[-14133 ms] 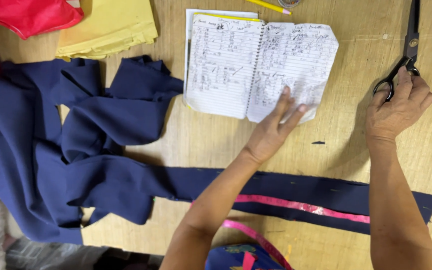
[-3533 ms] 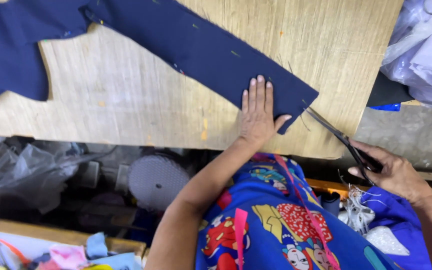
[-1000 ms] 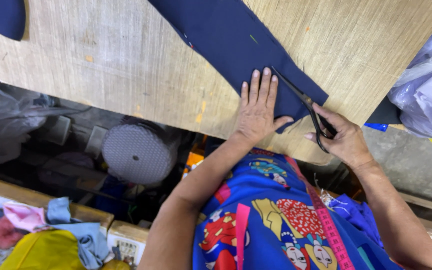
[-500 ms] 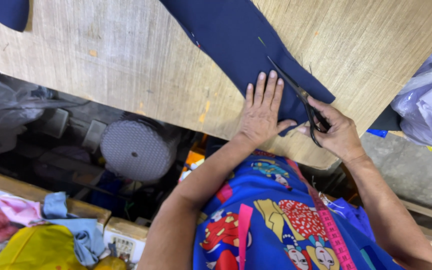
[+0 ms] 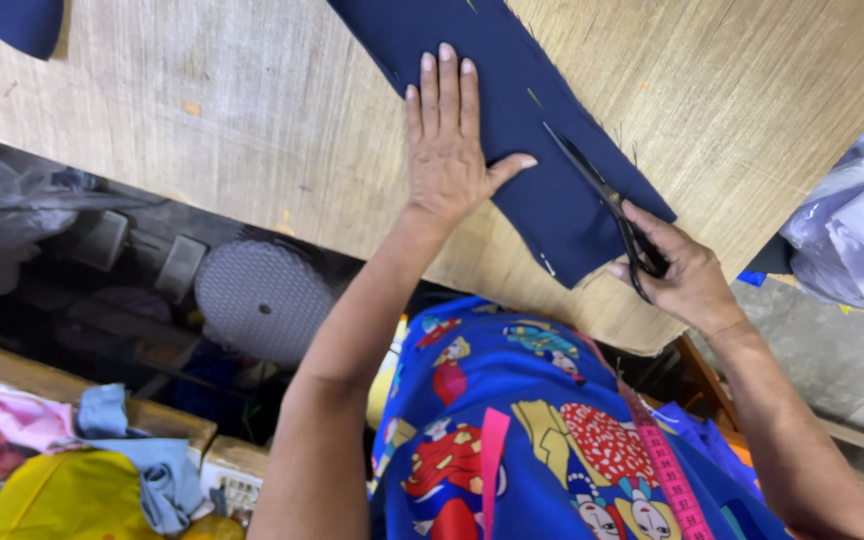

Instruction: A person measures a piece of blue fabric with a pink tape, marks it with a yellow pencil, and then cuts it using scissors.

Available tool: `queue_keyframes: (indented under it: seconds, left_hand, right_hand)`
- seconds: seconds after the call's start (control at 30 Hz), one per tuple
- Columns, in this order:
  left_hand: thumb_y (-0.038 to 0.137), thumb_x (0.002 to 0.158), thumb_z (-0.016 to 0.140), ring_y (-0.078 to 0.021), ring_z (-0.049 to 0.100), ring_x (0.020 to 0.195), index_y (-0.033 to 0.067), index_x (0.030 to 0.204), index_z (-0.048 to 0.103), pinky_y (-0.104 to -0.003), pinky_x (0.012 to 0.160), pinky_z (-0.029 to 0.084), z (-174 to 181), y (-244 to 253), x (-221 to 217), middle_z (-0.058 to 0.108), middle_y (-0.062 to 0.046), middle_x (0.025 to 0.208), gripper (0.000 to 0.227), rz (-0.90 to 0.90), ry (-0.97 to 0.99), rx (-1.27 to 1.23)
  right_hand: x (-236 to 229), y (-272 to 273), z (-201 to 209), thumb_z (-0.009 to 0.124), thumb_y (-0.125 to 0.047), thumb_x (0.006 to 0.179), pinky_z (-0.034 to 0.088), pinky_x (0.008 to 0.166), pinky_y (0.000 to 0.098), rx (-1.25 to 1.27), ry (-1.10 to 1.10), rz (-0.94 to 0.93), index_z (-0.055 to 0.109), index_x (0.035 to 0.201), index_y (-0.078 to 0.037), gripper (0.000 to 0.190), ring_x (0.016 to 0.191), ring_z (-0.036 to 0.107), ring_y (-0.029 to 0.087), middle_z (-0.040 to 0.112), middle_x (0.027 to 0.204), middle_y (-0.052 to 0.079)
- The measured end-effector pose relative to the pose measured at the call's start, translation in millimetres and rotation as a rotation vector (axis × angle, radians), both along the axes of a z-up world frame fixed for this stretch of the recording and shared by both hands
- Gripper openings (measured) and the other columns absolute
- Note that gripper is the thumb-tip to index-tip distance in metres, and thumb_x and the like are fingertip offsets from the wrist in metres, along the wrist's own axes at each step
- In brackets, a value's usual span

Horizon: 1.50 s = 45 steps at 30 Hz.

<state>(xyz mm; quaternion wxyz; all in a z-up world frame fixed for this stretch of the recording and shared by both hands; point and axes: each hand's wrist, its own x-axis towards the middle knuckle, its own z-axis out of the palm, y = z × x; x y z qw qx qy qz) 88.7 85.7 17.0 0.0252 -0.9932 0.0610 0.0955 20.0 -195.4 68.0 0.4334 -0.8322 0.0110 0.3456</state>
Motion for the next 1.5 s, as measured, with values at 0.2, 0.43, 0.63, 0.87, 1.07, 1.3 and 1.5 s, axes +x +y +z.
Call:
queue_keyframes:
  seconds: [0.2,0.43,0.63,0.87,1.07,1.3,1.5]
  left_hand:
    - [0.100,0.078,0.033,-0.0363,0.015,0.145,0.0013,0.149,0.023,-0.049,0.120,0.015,-0.5,1.8,1.3,0.018,-0.020,0.155,0.122,-0.008,-0.009,-0.064]
    - [0.102,0.078,0.038,-0.0354,0.015,0.146,0.0030,0.150,0.022,-0.049,0.121,0.017,-6.4,2.8,0.4,0.017,-0.018,0.156,0.123,-0.003,0.001,-0.075]
    - [0.097,0.077,0.032,-0.0361,0.016,0.145,0.0013,0.149,0.026,-0.050,0.119,0.014,-6.5,5.0,1.4,0.019,-0.019,0.155,0.120,0.004,-0.037,-0.151]
    - [0.096,0.078,0.030,-0.0354,0.015,0.146,0.0025,0.150,0.023,-0.050,0.119,0.010,-3.2,7.2,2.9,0.017,-0.018,0.155,0.118,0.004,0.024,-0.151]
    - [0.095,0.079,0.030,-0.0359,0.014,0.146,0.0021,0.151,0.023,-0.050,0.119,0.008,-3.4,8.6,4.2,0.016,-0.018,0.156,0.117,0.008,0.045,-0.185]
    - [0.093,0.076,0.026,-0.0336,0.017,0.146,0.0039,0.150,0.027,-0.048,0.120,0.013,-8.3,8.2,3.2,0.020,-0.016,0.155,0.116,0.026,0.004,-0.203]
    - [0.090,0.078,0.023,-0.0360,0.017,0.145,0.0016,0.149,0.027,-0.050,0.119,0.008,-8.4,10.5,3.4,0.020,-0.019,0.155,0.113,0.021,-0.005,-0.256]
  right_hand:
    - [6.2,18.8,-12.4,0.076,-0.013,0.075,0.033,0.107,0.0203,0.048,-0.158,-0.030,0.047,0.140,-0.011,0.071,0.122,0.049,0.011,0.053,0.138,0.009]
    - [6.0,18.5,-14.1,0.073,-0.003,0.075,0.027,0.113,0.0224,0.121,-0.111,-0.077,0.046,0.137,-0.006,0.068,0.122,0.046,0.011,0.048,0.139,0.012]
    - [16.2,34.1,-3.9,0.075,-0.011,0.075,0.033,0.109,0.0214,0.029,-0.142,-0.042,0.048,0.139,-0.009,0.069,0.120,0.050,0.009,0.053,0.137,0.007]
    - [31.4,53.5,-7.5,0.074,-0.007,0.076,0.032,0.110,0.0235,0.077,-0.128,-0.089,0.046,0.139,-0.004,0.068,0.123,0.048,0.011,0.051,0.138,0.010]
    - [35.3,49.0,-4.4,0.073,-0.006,0.077,0.031,0.110,0.0210,0.023,-0.105,-0.058,0.047,0.138,-0.007,0.067,0.119,0.048,0.009,0.050,0.137,0.010]
    - [56.2,75.1,3.8,0.077,-0.014,0.075,0.041,0.100,0.0204,0.008,-0.128,-0.060,0.048,0.138,-0.007,0.070,0.107,0.056,0.008,0.057,0.132,0.008]
    - [67.8,88.3,0.7,0.075,-0.011,0.078,0.041,0.098,0.0186,0.036,-0.108,-0.081,0.047,0.140,-0.008,0.068,0.103,0.056,0.007,0.059,0.128,0.003]
